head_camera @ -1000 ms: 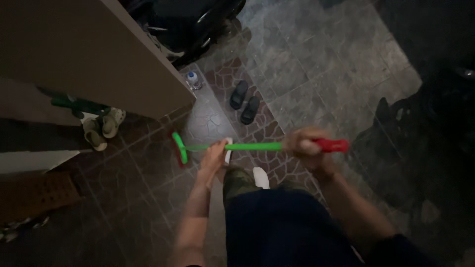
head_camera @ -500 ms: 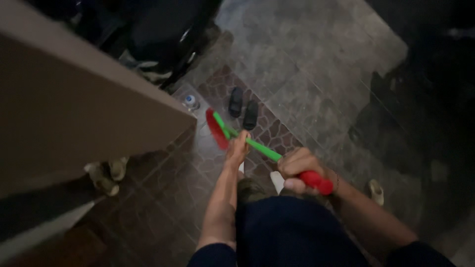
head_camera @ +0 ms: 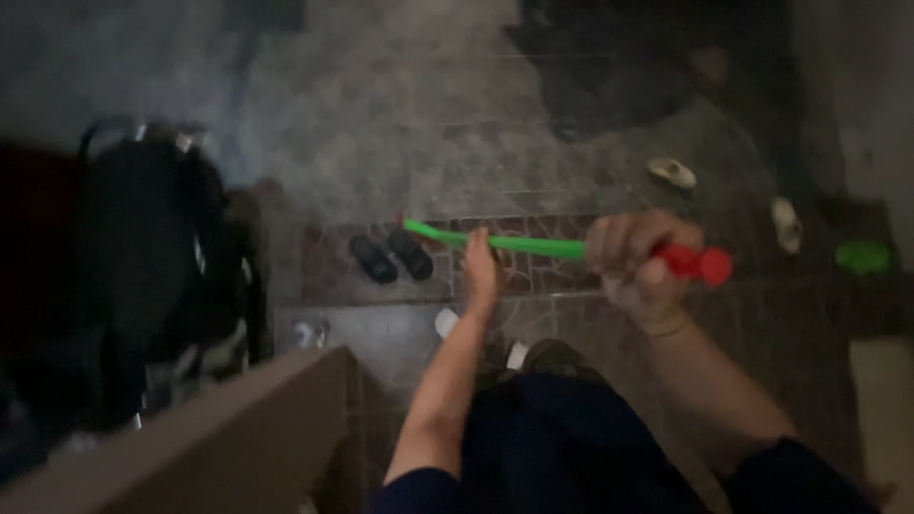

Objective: The person cleans the tiled floor by using a squeegee to move water across the surface, covering different areas of the entryway and porch.

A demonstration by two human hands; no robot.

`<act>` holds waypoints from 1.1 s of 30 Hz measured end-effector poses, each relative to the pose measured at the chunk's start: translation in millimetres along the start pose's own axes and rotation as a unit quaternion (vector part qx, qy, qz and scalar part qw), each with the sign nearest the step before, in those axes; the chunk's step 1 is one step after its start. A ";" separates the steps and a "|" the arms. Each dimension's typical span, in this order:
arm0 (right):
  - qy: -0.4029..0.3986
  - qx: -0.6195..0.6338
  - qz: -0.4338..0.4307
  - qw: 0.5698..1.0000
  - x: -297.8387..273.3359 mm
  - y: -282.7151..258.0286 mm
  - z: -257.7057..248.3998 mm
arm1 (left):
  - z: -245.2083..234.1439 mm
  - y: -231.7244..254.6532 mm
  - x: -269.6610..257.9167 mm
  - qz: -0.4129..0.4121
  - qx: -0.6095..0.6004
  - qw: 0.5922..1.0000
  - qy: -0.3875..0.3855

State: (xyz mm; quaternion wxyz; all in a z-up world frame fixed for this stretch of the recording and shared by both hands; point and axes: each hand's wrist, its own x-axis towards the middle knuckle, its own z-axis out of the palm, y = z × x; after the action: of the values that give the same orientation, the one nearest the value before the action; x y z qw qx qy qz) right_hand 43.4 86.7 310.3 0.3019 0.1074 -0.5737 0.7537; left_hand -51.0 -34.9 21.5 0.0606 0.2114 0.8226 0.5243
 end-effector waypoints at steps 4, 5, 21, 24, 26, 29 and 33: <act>0.147 -0.125 0.018 0.981 -34.1 -55.9 -21.0 | 27.5 52.0 -46.1 -0.004 0.072 0.967 -0.246; 0.169 -0.137 0.009 0.976 -45.5 -71.5 -24.1 | 39.1 59.7 -58.3 0.012 0.072 0.961 -0.268; 0.229 -0.346 0.145 0.898 -284.3 -119.3 -35.3 | 118.0 17.3 -320.4 0.253 0.047 0.721 -0.644; 0.249 -0.348 0.106 0.897 -312.3 -128.6 -22.6 | 129.4 -0.7 -305.5 0.196 0.099 0.710 -0.669; 0.249 -0.341 0.078 0.903 -319.9 -138.2 -14.8 | 136.2 -17.8 -294.2 0.207 0.068 0.744 -0.631; 0.246 -0.356 0.005 0.901 -331.9 -145.6 -2.0 | 155.4 -32.7 -273.2 0.490 -0.044 0.785 -0.377; 0.237 -0.364 -0.028 0.900 -352.8 -129.8 15.1 | 188.5 -39.9 -212.6 0.416 0.132 0.718 -0.541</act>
State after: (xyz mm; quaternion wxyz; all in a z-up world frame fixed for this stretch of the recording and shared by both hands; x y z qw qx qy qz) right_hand 396.0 -23.8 239.6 0.4681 -0.1754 -0.7167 0.4862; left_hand 190.3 21.1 -123.3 0.2427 0.7862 0.5394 0.1788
